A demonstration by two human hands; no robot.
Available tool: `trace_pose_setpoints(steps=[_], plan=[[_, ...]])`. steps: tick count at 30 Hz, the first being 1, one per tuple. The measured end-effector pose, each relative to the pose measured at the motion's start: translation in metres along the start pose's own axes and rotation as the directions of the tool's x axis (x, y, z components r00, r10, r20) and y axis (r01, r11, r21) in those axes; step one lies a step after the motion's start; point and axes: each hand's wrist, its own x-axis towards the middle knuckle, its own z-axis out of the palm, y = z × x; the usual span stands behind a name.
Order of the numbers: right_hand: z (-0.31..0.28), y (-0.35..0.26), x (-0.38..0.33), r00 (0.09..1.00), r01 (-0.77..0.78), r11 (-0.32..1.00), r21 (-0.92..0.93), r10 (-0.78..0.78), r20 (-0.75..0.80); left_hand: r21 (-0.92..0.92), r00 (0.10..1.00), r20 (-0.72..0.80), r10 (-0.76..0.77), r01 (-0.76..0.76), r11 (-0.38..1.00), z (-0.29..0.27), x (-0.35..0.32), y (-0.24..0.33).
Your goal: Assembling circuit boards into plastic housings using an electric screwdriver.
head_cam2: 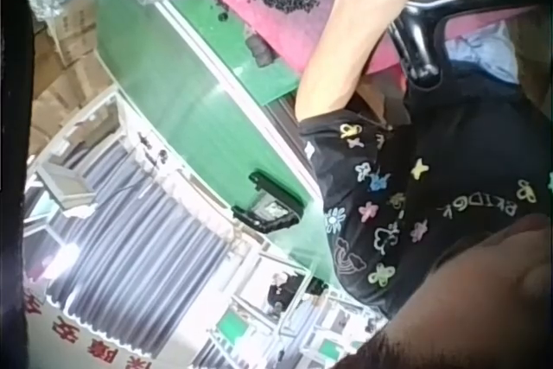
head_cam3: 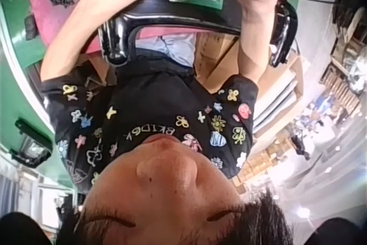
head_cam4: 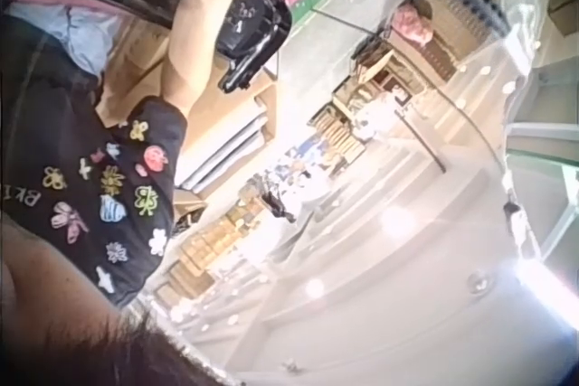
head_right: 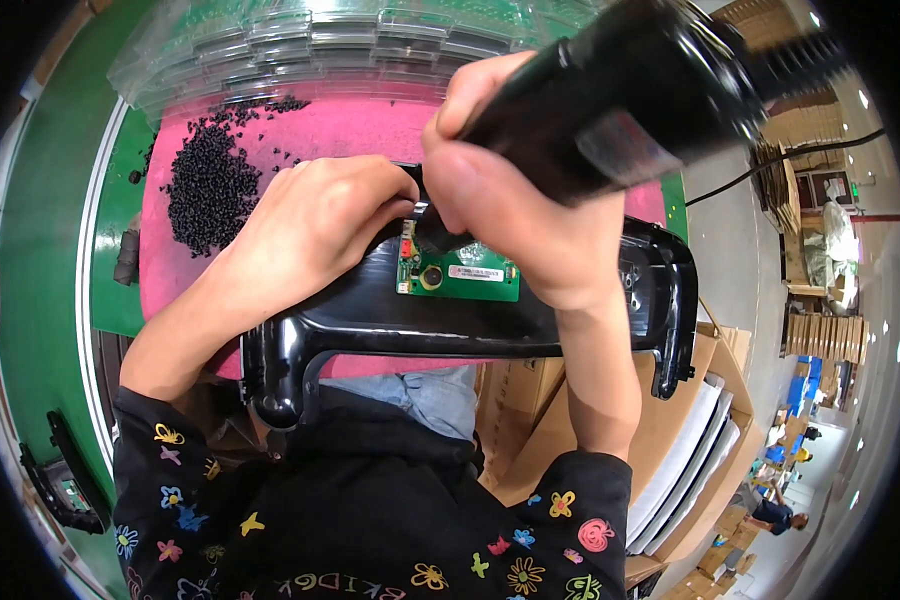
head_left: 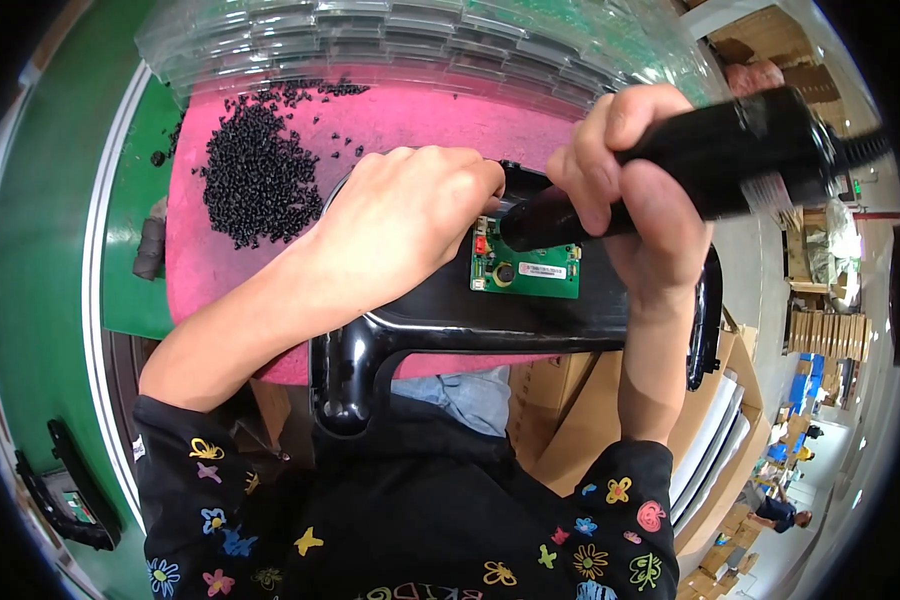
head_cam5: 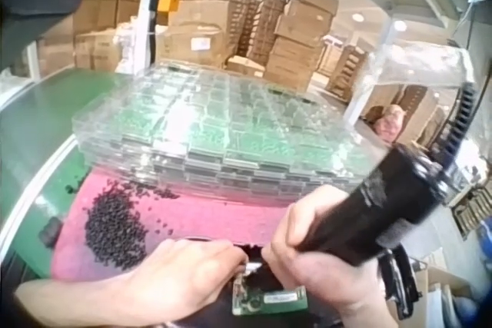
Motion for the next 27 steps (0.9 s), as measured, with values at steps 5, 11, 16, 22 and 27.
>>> trace_pose_setpoints(steps=[5,11,16,22,27], plan=[[0.001,0.001,0.0,0.996,-0.027,0.995,-0.092,0.019,-0.085,-0.019,0.999,0.026,0.022,-0.022,1.0,0.0,0.004,0.001],[0.004,-0.005,-0.014,0.991,0.006,0.995,-0.095,-0.019,-0.132,-0.082,0.99,0.137,-0.028,0.04,0.996,-0.005,0.003,0.002],[0.004,-0.02,-0.032,0.955,0.226,0.97,0.094,-0.201,-0.216,-0.097,0.985,0.161,0.061,-0.046,0.994,-0.004,0.004,0.002],[-0.001,-0.033,-0.04,0.924,0.343,0.929,0.137,-0.307,-0.227,-0.357,0.983,0.089,0.16,-0.119,0.927,-0.002,0.007,0.001],[0.002,-0.045,-0.044,0.942,0.321,0.929,0.184,-0.292,-0.168,-0.54,0.975,0.197,0.098,0.024,0.842,-0.012,0.01,0.01]])
